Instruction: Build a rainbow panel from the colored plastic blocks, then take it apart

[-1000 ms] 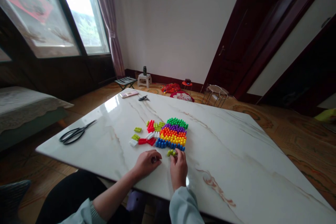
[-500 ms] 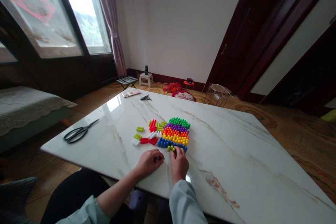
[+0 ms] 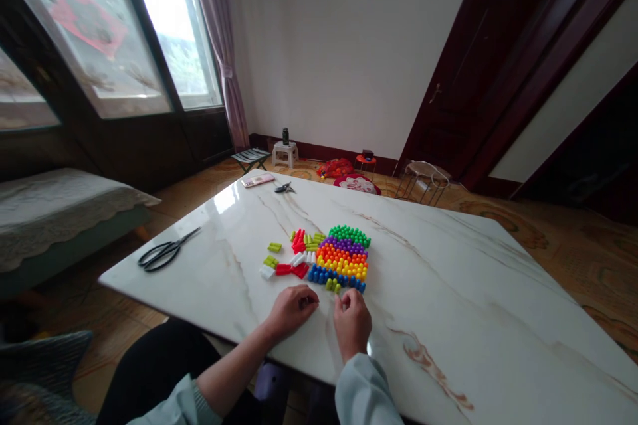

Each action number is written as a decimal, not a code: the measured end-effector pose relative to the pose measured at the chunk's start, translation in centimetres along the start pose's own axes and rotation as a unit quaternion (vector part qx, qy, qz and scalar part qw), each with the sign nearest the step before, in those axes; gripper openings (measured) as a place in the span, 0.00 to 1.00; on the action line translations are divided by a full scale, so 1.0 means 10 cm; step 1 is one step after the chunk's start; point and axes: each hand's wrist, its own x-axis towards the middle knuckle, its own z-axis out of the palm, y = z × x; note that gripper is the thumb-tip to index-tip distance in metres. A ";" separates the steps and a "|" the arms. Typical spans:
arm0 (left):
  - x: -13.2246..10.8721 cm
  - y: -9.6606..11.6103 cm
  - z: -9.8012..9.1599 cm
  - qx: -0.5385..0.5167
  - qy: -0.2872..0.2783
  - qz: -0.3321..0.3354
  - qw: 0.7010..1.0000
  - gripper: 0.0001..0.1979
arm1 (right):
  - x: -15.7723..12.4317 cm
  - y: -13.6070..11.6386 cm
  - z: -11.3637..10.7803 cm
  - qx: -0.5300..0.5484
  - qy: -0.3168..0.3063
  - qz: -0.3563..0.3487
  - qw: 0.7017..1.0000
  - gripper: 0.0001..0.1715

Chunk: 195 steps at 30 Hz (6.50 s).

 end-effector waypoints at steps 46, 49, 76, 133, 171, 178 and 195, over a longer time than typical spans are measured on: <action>1.91 -0.12 -0.44 0.394 -0.235 -0.010 0.889 0.33 | -0.13 -0.12 0.02 -0.121 -0.166 -0.134 0.969 0.15; 1.88 -0.14 -0.43 0.401 -0.223 0.004 0.888 0.31 | -0.12 -0.13 0.00 -0.114 -0.172 -0.121 0.971 0.15; 1.82 -0.23 -0.42 0.412 -0.216 0.035 0.885 0.35 | -0.11 -0.13 0.00 -0.124 -0.195 -0.112 0.967 0.16; -0.06 0.06 0.25 -0.329 0.010 -0.051 0.943 0.16 | -0.05 0.22 -0.27 0.197 0.012 0.154 0.968 0.18; -0.05 0.04 0.28 -0.196 0.037 0.017 0.980 0.17 | -0.19 -0.25 -0.28 0.123 -0.065 -0.027 0.990 0.08; -0.05 0.04 0.30 -0.188 0.038 0.016 0.981 0.09 | -0.18 -0.03 -0.39 0.125 -0.086 0.018 0.988 0.09; -0.06 0.04 0.30 -0.201 0.036 0.005 0.979 0.08 | 0.17 0.50 -0.24 0.069 -0.032 0.129 0.989 0.17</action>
